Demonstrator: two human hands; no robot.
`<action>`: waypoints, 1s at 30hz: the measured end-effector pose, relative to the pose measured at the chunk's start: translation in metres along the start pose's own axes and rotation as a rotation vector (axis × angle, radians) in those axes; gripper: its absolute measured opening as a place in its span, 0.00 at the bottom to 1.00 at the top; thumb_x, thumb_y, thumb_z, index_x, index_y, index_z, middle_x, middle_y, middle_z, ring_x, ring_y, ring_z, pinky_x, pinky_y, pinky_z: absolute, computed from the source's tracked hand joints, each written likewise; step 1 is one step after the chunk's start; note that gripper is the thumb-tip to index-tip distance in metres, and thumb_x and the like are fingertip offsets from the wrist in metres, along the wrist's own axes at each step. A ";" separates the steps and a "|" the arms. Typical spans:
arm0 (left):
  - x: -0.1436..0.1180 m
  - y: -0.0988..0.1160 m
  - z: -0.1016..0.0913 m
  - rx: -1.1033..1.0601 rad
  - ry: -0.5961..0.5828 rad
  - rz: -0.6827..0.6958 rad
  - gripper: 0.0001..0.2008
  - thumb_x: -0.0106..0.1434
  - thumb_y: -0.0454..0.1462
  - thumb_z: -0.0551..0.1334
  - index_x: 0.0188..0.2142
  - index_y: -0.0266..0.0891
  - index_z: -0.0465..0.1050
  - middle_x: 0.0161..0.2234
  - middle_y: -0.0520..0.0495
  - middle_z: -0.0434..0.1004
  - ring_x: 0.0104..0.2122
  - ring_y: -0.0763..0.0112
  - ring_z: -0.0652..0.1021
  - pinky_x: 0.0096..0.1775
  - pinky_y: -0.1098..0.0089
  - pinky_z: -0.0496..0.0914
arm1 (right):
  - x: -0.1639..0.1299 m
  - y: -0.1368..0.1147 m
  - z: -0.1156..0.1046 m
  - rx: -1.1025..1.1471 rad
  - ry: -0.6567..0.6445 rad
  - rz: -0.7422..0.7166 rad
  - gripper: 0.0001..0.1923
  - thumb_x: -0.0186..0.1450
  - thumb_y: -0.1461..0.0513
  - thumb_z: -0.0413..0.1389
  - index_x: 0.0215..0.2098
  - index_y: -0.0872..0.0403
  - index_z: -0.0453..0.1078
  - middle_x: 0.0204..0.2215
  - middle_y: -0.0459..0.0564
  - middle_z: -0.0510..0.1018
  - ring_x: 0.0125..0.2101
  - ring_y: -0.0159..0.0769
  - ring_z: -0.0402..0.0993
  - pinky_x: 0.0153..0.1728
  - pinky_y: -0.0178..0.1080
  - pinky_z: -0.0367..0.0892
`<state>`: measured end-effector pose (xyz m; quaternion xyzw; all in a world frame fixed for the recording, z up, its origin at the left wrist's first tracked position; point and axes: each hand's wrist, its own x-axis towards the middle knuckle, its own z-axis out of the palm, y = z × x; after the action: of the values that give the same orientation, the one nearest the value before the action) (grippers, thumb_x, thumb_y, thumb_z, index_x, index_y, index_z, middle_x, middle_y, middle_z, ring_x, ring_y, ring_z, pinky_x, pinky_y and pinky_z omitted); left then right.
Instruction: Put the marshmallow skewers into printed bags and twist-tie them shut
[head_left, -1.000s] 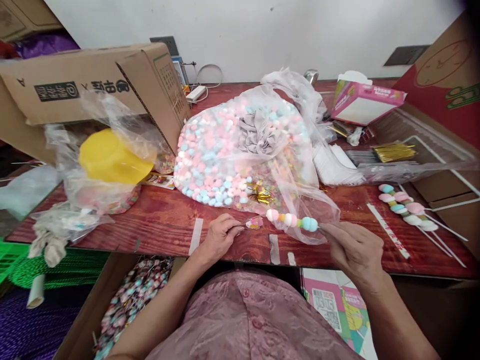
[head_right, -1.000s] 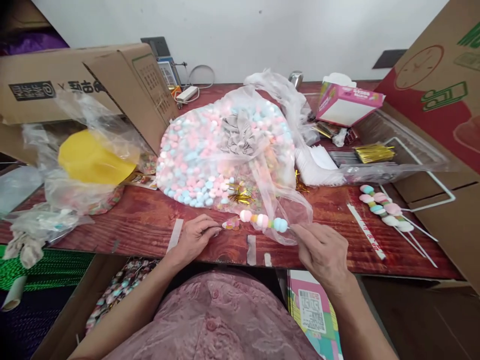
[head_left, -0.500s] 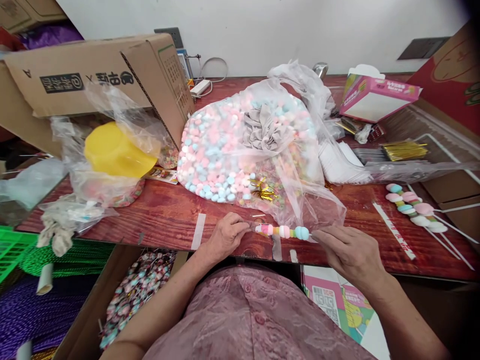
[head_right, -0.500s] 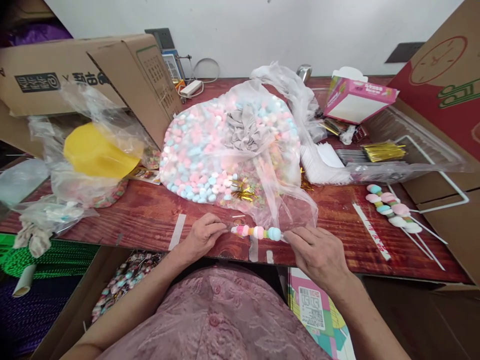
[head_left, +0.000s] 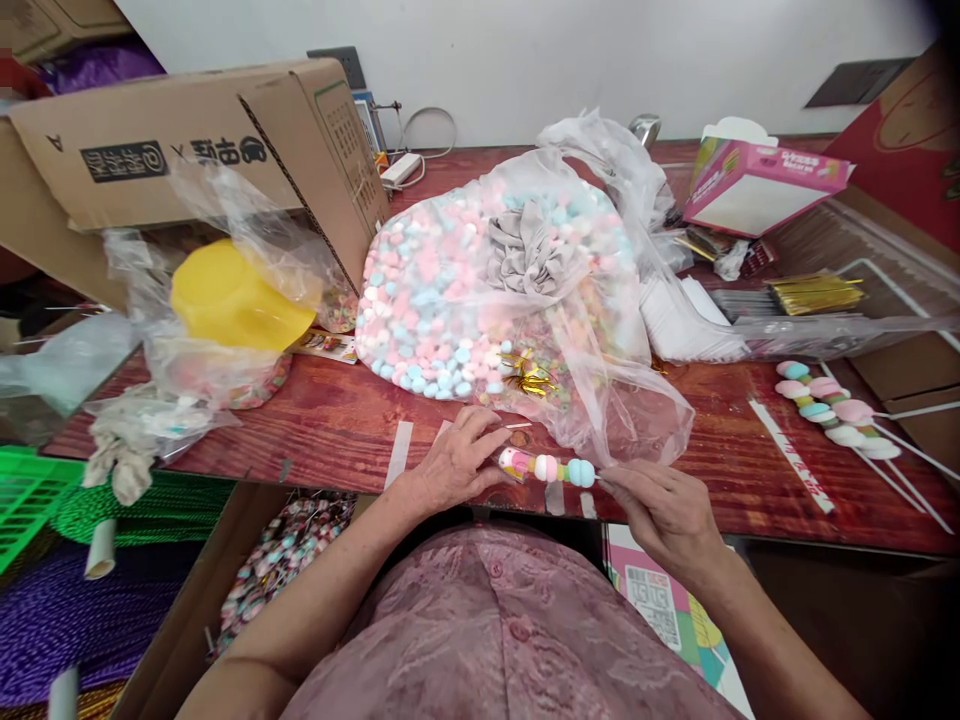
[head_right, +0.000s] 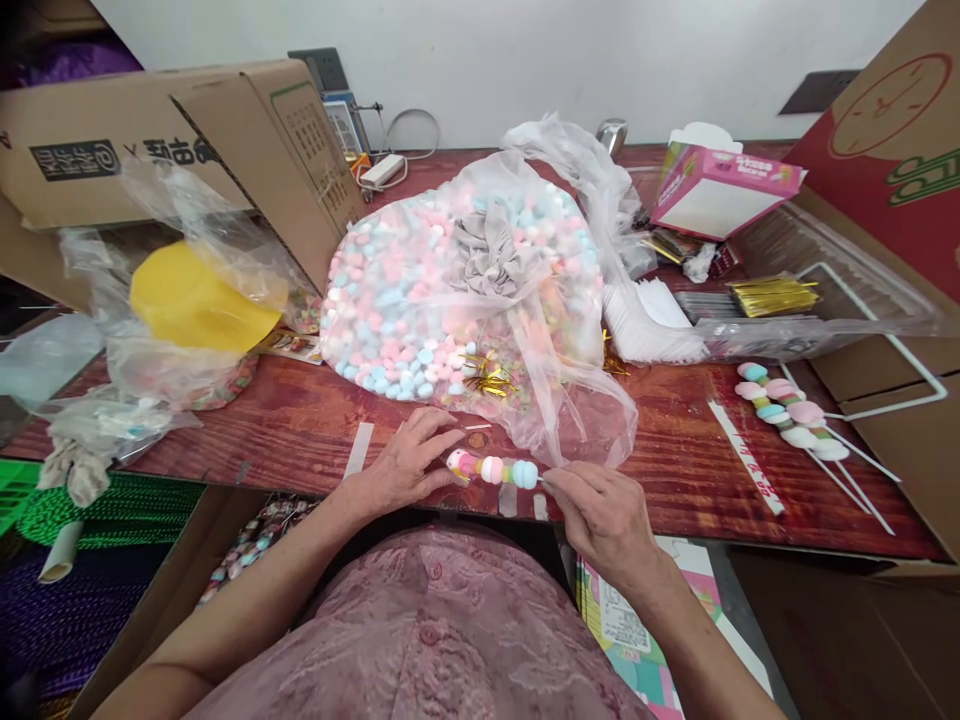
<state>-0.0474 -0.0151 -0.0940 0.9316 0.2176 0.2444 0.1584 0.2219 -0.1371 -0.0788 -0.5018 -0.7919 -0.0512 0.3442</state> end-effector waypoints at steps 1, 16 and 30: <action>0.001 0.000 -0.001 0.019 -0.041 0.016 0.19 0.68 0.43 0.58 0.55 0.37 0.68 0.47 0.38 0.72 0.48 0.58 0.70 0.47 0.60 0.69 | 0.000 -0.001 0.001 0.010 0.005 -0.003 0.10 0.65 0.70 0.54 0.41 0.53 0.73 0.31 0.48 0.81 0.31 0.33 0.78 0.33 0.35 0.72; 0.008 0.017 0.013 0.115 -0.305 -0.142 0.13 0.65 0.45 0.61 0.33 0.37 0.69 0.28 0.47 0.73 0.28 0.66 0.75 0.28 0.70 0.61 | 0.026 -0.035 0.005 -0.229 -0.013 -0.242 0.12 0.67 0.70 0.49 0.39 0.54 0.73 0.27 0.47 0.80 0.26 0.29 0.70 0.29 0.37 0.59; 0.025 0.036 -0.008 -0.160 -0.513 -0.404 0.10 0.60 0.42 0.65 0.36 0.39 0.69 0.32 0.49 0.77 0.31 0.67 0.75 0.30 0.71 0.60 | 0.045 -0.009 -0.004 -0.221 -0.168 -0.330 0.12 0.67 0.71 0.47 0.37 0.56 0.72 0.24 0.46 0.72 0.26 0.33 0.62 0.28 0.39 0.51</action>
<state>-0.0204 -0.0320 -0.0633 0.8853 0.3311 -0.0178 0.3261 0.2051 -0.1093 -0.0465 -0.4026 -0.8787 -0.1517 0.2069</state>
